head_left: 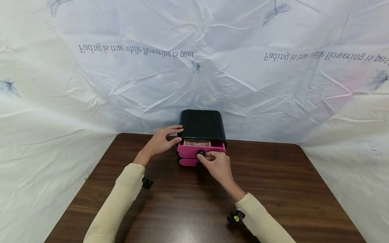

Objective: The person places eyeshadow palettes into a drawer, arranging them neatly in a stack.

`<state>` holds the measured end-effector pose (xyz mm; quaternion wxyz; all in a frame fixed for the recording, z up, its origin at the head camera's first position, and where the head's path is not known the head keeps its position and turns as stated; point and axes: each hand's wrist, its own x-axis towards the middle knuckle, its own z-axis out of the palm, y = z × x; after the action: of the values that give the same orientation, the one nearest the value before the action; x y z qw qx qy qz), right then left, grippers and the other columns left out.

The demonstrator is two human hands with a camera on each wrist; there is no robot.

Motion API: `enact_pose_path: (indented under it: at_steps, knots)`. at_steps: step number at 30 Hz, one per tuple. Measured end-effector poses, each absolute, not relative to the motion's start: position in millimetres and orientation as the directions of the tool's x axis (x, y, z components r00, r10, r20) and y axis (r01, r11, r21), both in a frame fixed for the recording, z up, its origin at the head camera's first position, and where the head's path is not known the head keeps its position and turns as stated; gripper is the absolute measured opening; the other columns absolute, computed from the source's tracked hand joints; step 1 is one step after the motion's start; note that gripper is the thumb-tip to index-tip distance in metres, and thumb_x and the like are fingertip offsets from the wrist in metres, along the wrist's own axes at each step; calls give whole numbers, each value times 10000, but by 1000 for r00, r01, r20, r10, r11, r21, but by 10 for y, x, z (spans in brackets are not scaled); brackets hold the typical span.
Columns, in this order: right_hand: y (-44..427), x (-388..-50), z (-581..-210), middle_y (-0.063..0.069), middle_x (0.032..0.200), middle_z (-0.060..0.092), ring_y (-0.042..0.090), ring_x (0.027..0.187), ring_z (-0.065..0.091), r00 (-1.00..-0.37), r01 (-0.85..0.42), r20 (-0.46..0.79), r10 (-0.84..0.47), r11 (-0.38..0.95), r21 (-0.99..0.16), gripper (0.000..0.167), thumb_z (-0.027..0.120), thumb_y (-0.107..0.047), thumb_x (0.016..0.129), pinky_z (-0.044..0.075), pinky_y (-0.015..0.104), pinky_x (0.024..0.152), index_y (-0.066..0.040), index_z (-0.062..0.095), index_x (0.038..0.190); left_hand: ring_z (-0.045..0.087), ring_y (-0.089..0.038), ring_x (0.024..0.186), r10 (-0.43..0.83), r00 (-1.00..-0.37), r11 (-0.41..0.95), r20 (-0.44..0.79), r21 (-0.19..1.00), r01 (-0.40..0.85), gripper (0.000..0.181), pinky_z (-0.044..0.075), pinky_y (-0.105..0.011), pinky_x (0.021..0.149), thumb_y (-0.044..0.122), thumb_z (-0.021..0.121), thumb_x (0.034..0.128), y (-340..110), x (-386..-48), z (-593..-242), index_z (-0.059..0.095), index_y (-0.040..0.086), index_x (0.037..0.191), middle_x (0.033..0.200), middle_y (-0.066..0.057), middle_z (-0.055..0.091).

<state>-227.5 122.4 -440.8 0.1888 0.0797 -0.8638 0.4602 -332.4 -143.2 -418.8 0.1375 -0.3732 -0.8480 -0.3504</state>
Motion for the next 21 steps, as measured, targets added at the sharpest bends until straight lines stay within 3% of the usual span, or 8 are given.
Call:
enact_pose_path:
  at_steps: [5, 13, 21]
  knots:
    - [1237, -2360, -4398, -75, 734, 745, 69, 602, 653, -919, -306, 392, 39, 557, -772, 283, 795, -452, 886, 503, 277, 524, -174, 813, 834, 557, -255, 1345, 536, -687, 471, 490, 503, 725, 478, 512, -517, 986, 381, 650, 1014, -1421, -3331, -4184, 623, 144, 1428, 1510, -35, 548]
    - [1248, -2446, -4399, -84, 593, 637, 113, 503, 523, -918, -315, 395, 24, 562, -765, 351, 764, -479, 907, 371, 254, 454, -194, 741, 702, 578, -264, 1317, 538, -679, 461, 499, 500, 733, 471, 521, -546, 905, 353, 662, 1010, -1407, -3337, -4167, 627, 126, 1421, 1504, -54, 554]
    - [1229, -2501, -4425, -69, 704, 718, 118, 572, 599, -929, -288, 367, 43, 541, -790, 337, 736, -504, 921, 431, 273, 487, -181, 807, 856, 562, -276, 1338, 537, -684, 464, 494, 504, 728, 463, 519, -541, 953, 314, 678, 1004, -1409, -3340, -4156, 624, 128, 1424, 1507, -54, 550]
